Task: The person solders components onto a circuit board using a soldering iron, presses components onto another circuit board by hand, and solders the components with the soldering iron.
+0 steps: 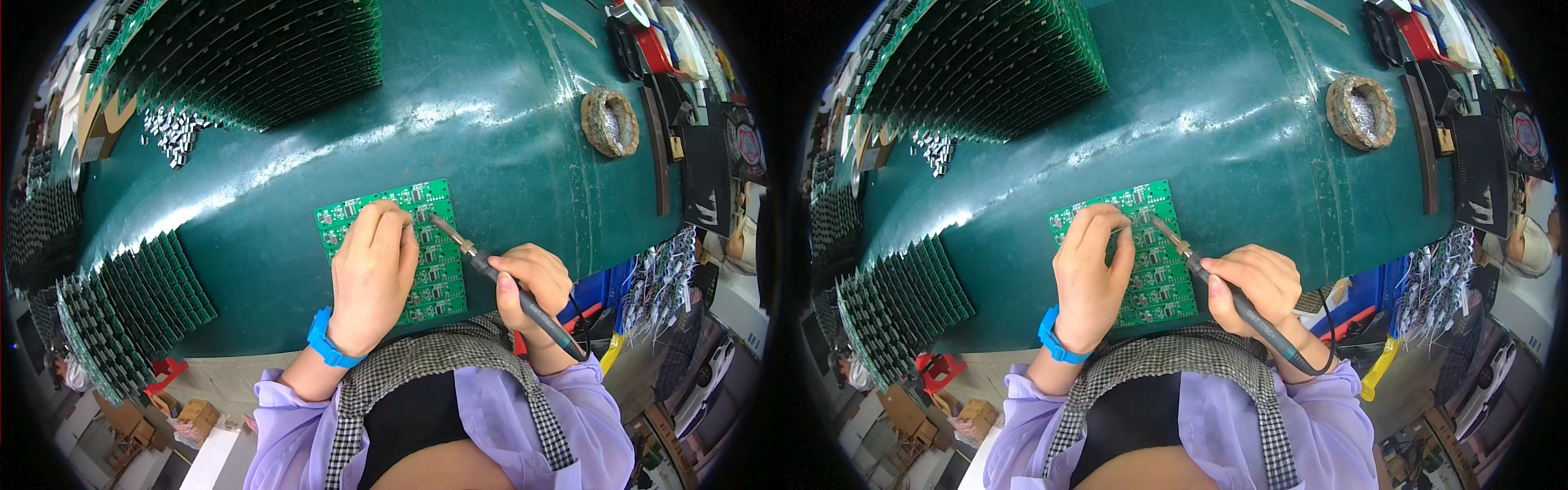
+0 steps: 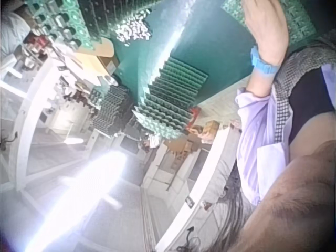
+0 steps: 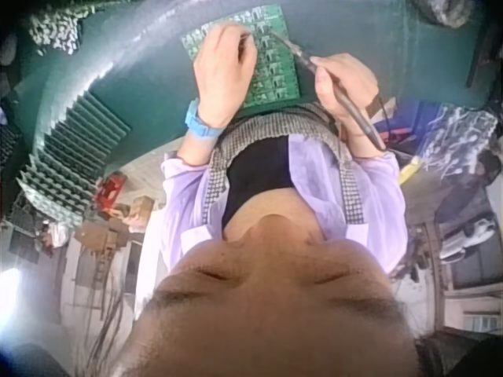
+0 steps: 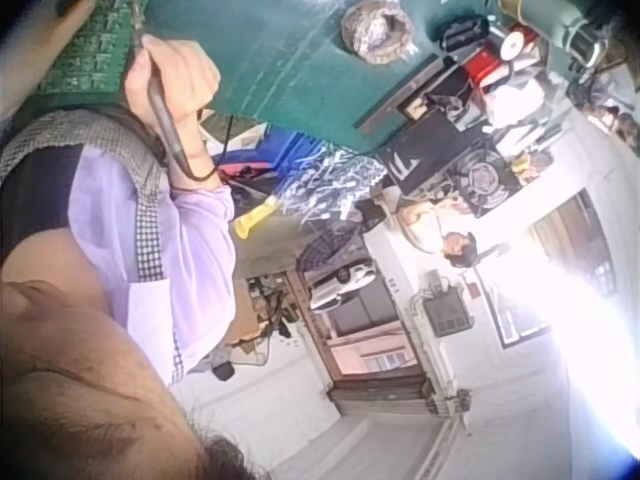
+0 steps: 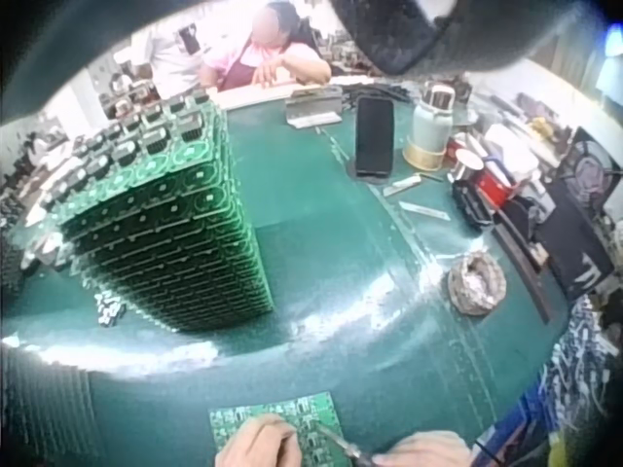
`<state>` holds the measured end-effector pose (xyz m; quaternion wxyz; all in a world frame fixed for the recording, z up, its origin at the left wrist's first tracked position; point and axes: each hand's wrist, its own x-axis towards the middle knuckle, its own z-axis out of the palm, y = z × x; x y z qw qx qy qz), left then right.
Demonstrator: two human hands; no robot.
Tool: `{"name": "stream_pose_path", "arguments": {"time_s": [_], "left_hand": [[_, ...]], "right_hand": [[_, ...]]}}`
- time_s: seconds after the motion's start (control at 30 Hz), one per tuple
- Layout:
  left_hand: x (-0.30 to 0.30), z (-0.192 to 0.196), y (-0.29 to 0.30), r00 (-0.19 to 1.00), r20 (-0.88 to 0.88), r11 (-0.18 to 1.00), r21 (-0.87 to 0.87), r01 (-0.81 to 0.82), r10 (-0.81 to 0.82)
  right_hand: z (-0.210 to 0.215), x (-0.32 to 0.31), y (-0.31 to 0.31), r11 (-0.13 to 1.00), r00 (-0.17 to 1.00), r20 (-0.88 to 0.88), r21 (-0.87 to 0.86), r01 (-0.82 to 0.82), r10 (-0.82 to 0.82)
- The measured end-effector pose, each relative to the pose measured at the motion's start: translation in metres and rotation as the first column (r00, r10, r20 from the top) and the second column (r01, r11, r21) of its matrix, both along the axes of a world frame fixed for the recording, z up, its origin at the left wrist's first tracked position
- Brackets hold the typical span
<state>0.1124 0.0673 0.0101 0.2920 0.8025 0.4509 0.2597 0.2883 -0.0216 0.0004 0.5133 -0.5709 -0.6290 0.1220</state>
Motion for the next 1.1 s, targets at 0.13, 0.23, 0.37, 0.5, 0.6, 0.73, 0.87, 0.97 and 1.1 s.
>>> {"name": "stream_pose_path", "arguments": {"time_s": [0.13, 0.23, 0.37, 0.5, 0.6, 0.73, 0.87, 0.97, 1.1], "left_hand": [[0.001, -0.002, -0.001, 1.0, -0.011, 1.0, 0.006, -0.006, 0.006], [0.001, -0.003, -0.001, 1.0, -0.01, 1.0, 0.021, -0.007, 0.007], [0.003, -0.001, -0.002, 1.0, -0.01, 1.0, 0.005, 0.001, -0.001], [0.005, -0.001, -0.004, 0.999, -0.033, 0.997, -0.08, 0.002, -0.004], [0.004, -0.002, -0.005, 0.999, -0.029, 0.997, -0.071, 0.016, -0.018], [0.002, 0.001, -0.007, 1.0, 0.001, 0.996, -0.094, 0.012, -0.012], [-0.004, 0.0, -0.012, 0.999, 0.025, 0.998, -0.061, 0.026, -0.025], [-0.005, 0.003, -0.015, 1.0, -0.015, 0.996, -0.084, 0.007, -0.008], [-0.003, 0.0, -0.018, 1.0, 0.006, 0.994, -0.108, 0.009, -0.008]], "right_hand": [[-0.002, -0.001, 0.001, 1.0, 1.0, 0.005, 0.0, -0.006, 0.006], [-0.003, 0.0, 0.001, 1.0, 1.0, 0.003, 0.013, -0.008, 0.008], [-0.002, -0.001, -0.001, 1.0, 1.0, 0.017, 0.007, -0.016, 0.016], [-0.002, -0.004, -0.005, 1.0, 1.0, 0.011, 0.006, -0.01, 0.01], [-0.002, -0.006, -0.008, 1.0, 1.0, 0.007, 0.003, -0.009, 0.009], [0.0, -0.002, -0.015, 1.0, 0.999, 0.035, 0.002, 0.001, -0.001], [-0.001, 0.0, -0.019, 1.0, 1.0, 0.026, 0.028, 0.0, -0.001], [-0.002, 0.0, -0.019, 0.999, 0.999, 0.031, 0.051, -0.012, 0.01], [-0.003, -0.001, -0.019, 0.999, 0.999, 0.04, 0.038, -0.017, 0.015]]}}
